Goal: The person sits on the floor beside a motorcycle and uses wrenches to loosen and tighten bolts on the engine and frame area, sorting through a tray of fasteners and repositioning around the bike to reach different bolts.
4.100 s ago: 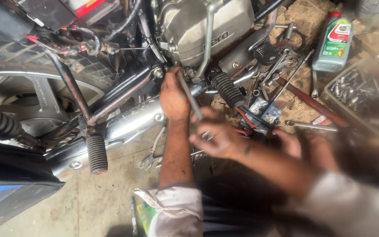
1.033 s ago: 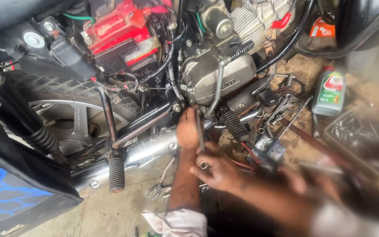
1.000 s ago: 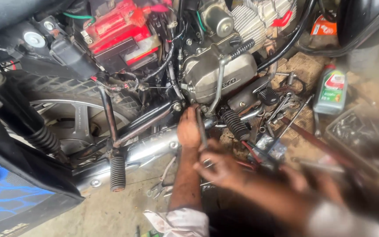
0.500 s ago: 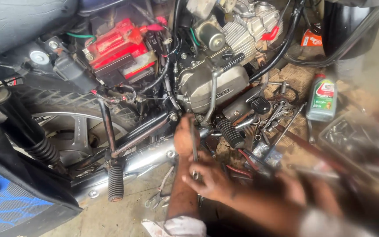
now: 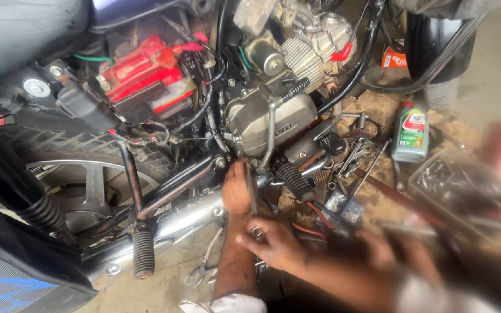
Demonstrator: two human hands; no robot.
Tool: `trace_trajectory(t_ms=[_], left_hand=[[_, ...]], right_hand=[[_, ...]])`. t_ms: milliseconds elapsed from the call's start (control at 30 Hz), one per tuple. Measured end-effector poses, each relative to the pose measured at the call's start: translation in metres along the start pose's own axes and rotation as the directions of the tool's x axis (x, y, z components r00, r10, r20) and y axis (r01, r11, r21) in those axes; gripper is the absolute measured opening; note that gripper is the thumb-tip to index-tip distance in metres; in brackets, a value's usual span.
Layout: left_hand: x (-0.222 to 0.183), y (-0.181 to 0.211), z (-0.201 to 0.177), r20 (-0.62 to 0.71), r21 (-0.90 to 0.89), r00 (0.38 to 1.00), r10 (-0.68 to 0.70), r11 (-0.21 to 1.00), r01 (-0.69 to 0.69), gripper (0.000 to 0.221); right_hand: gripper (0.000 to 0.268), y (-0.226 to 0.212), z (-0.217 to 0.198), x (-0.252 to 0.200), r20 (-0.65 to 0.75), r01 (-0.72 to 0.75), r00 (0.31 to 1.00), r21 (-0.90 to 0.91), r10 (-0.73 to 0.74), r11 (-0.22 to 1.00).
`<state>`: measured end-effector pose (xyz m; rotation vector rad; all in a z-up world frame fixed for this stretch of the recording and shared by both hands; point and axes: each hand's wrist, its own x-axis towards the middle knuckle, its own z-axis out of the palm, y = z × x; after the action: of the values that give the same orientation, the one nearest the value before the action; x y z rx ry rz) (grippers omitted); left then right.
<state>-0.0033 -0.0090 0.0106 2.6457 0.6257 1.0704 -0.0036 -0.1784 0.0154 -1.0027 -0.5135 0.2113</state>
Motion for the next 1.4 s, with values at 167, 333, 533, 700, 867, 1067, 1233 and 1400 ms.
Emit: trace_trajectory(t_ms=[167, 333, 533, 700, 867, 1067, 1233, 1400], left_hand=[[-0.004, -0.014, 0.014, 0.028, 0.009, 0.999, -0.032, 0.999, 0.032, 0.02], [0.006, 0.01, -0.008, 0.035, 0.042, 0.999, -0.031, 0.999, 0.03, 0.026], [0.006, 0.004, -0.005, 0.174, 0.043, 0.959, -0.225, 0.974, 0.221, 0.026], [-0.002, -0.009, 0.008, -0.027, 0.036, 0.998, 0.048, 0.998, -0.047, 0.027], [-0.002, -0.023, 0.025, 0.064, 0.023, 0.998, 0.005, 1.0, -0.006, 0.021], [0.002, 0.0, -0.003, 0.057, 0.023, 0.998, -0.02, 1.0, 0.018, 0.019], [-0.002, 0.006, -0.003, -0.054, 0.013, 0.999, -0.004, 1.0, 0.005, 0.022], [0.005, 0.011, -0.006, 0.07, 0.048, 0.993, -0.094, 0.995, 0.091, 0.021]], right_hand=[[0.022, 0.005, -0.031, 0.014, 0.188, -0.146, 0.959, -0.317, 0.213, 0.937], [0.022, 0.003, -0.035, 0.037, 0.087, -0.162, 0.983, -0.026, 0.163, 0.986], [0.02, -0.017, 0.016, -0.014, 0.405, 0.444, 0.863, -0.323, -0.302, 0.836], [0.016, -0.01, -0.021, 0.027, 0.263, -0.17, 0.94, -0.196, 0.219, 0.966], [0.032, -0.009, -0.041, 0.069, -0.184, -0.445, 0.868, 0.127, 0.462, 0.886], [0.023, -0.007, 0.014, -0.019, 0.48, 0.417, 0.864, -0.514, -0.152, 0.749], [0.011, 0.016, -0.043, 0.03, 0.284, 0.06, 0.959, -0.182, -0.006, 0.981], [0.02, -0.038, -0.04, 0.078, -0.129, -0.431, 0.891, 0.062, 0.435, 0.9]])
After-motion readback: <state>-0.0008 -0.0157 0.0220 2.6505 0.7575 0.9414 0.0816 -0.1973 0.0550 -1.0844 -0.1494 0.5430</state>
